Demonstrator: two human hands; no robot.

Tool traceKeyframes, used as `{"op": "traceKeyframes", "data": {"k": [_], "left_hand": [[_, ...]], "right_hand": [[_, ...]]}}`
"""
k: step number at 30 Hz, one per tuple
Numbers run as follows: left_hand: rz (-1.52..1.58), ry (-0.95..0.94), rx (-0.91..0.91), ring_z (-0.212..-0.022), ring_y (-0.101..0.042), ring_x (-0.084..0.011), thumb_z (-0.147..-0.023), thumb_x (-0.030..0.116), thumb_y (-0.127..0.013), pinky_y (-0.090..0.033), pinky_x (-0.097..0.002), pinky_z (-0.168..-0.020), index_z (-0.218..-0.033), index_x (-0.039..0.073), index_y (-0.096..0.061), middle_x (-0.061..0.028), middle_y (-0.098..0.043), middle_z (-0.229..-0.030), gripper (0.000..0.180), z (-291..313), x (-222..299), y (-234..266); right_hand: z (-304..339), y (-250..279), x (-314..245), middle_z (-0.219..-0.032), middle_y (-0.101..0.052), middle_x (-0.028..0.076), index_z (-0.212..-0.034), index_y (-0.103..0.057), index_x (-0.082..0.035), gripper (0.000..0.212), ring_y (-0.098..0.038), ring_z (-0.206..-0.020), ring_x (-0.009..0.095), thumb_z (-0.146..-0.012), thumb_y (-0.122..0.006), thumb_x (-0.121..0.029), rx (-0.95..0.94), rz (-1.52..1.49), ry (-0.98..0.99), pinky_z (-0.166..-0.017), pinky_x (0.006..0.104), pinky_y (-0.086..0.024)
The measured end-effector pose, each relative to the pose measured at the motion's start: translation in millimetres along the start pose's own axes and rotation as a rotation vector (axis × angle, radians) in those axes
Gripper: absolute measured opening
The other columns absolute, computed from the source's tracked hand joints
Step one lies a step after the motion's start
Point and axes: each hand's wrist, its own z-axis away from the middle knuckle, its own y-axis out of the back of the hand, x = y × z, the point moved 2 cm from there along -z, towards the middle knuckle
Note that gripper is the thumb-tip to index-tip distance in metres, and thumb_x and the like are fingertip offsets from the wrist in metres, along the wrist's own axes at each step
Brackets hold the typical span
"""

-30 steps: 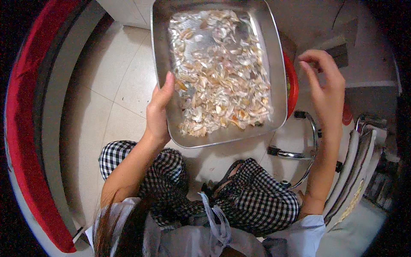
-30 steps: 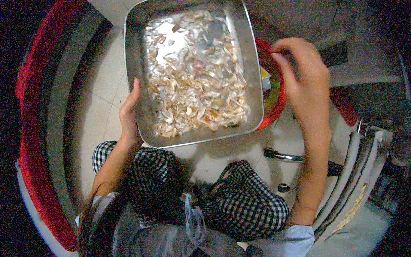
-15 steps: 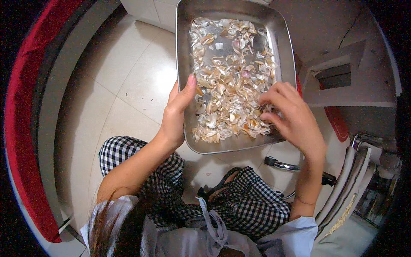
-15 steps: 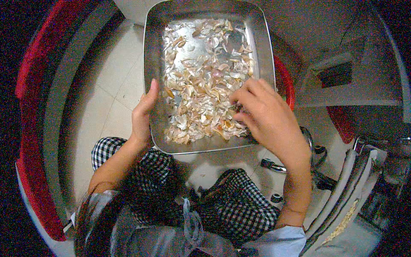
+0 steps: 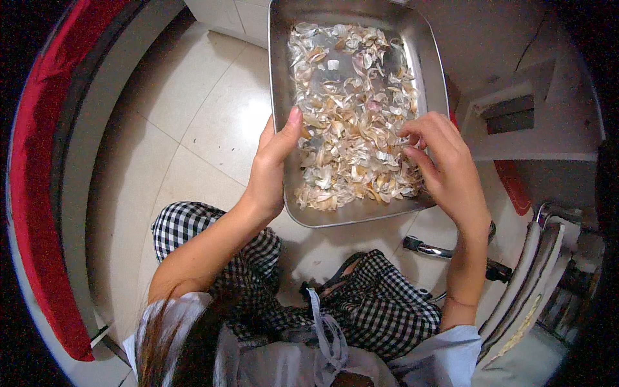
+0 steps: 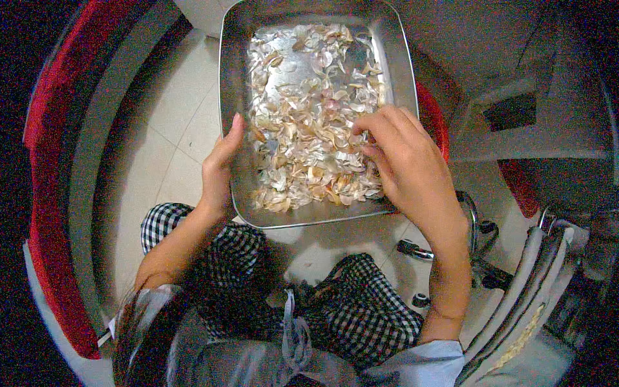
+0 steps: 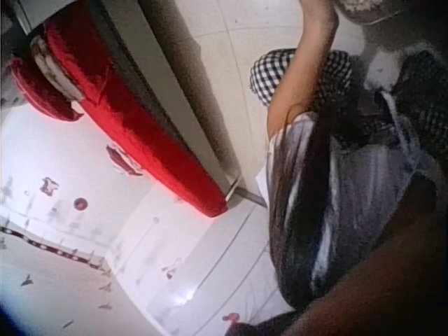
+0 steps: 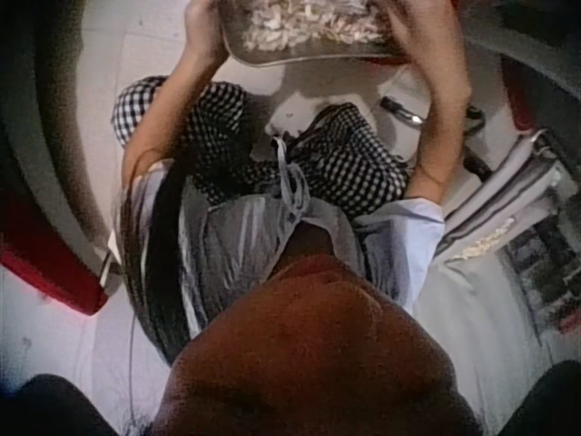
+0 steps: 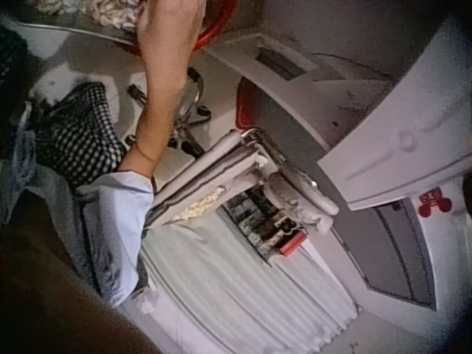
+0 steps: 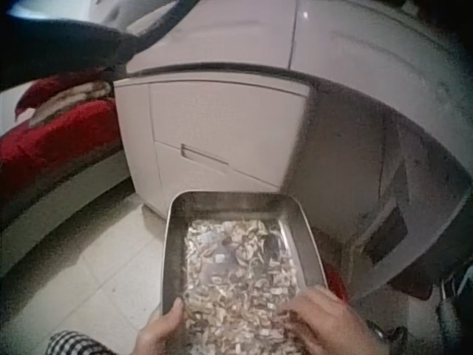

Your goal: The person sorts through garlic peels in a metal tray by hand, throws peels into a bin, and dumps out the remaining debris. The person then transfers peeled garlic cloves from another tray into the empty metal tray by hand.

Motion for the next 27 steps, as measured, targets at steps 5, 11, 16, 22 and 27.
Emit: {"op": "traceKeyframes", "data": {"k": [5, 11, 16, 22, 27], "left_hand": [[-0.020, 0.004, 0.101, -0.075, -0.052, -0.0153, -0.081, 0.039, -0.035, -0.042, -0.0264, -0.069, -0.099, 0.000, -0.044, -0.0080, -0.052, -0.088, 0.043, -2.3, -8.6, 2.8], [-0.004, 0.015, 0.070, -0.078, -0.052, -0.0156, -0.081, 0.038, -0.035, -0.042, -0.0269, -0.070, -0.101, 0.000, -0.043, -0.0084, -0.051, -0.091, 0.044, 0.4, -5.9, 0.9], [0.012, 0.010, -0.007, -0.097, -0.041, -0.0190, -0.080, 0.035, -0.038, -0.032, -0.0287, -0.084, -0.114, -0.002, -0.028, -0.0133, -0.041, -0.106, 0.051, 2.9, 0.5, -1.4], [-0.006, -0.019, 0.060, -0.080, -0.051, -0.0158, -0.081, 0.037, -0.036, -0.042, -0.0278, -0.072, -0.104, 0.002, -0.041, -0.0083, -0.050, -0.094, 0.043, 0.9, -2.1, -1.6], [-0.029, -0.050, 0.069, -0.080, -0.052, -0.0159, -0.081, 0.038, -0.036, -0.042, -0.0279, -0.071, -0.103, 0.002, -0.041, -0.0078, -0.050, -0.094, 0.042, 1.3, -2.2, -2.2]], "right_hand": [[2.0, 1.2, -5.9, -0.073, -0.044, 0.010, -0.078, -0.048, -0.004, 0.015, -0.045, -0.073, 0.027, -0.064, -0.054, -0.005, -0.272, -0.081, 0.189, -0.064, 0.0339, -0.037], [7.8, -7.6, -3.4, -0.073, -0.042, 0.009, -0.078, -0.048, -0.004, 0.017, -0.043, -0.074, 0.026, -0.063, -0.054, -0.006, -0.384, 0.002, 0.211, -0.064, 0.0338, -0.037], [8.7, -9.6, -2.0, -0.074, -0.042, 0.009, -0.080, -0.047, -0.004, 0.019, -0.044, -0.075, 0.026, -0.062, -0.053, -0.005, -0.396, -0.006, 0.191, -0.065, 0.0347, -0.037], [11.4, -5.7, -0.1, -0.083, -0.047, 0.012, -0.087, -0.043, -0.003, 0.025, -0.046, -0.083, 0.028, -0.063, -0.052, -0.003, -0.307, 0.034, 0.115, -0.071, 0.0349, -0.038], [12.1, -3.5, -1.4, -0.084, -0.048, 0.014, -0.089, -0.042, -0.002, 0.027, -0.047, -0.083, 0.030, -0.064, -0.052, -0.003, -0.302, 0.020, 0.076, -0.072, 0.0351, -0.038]]}}
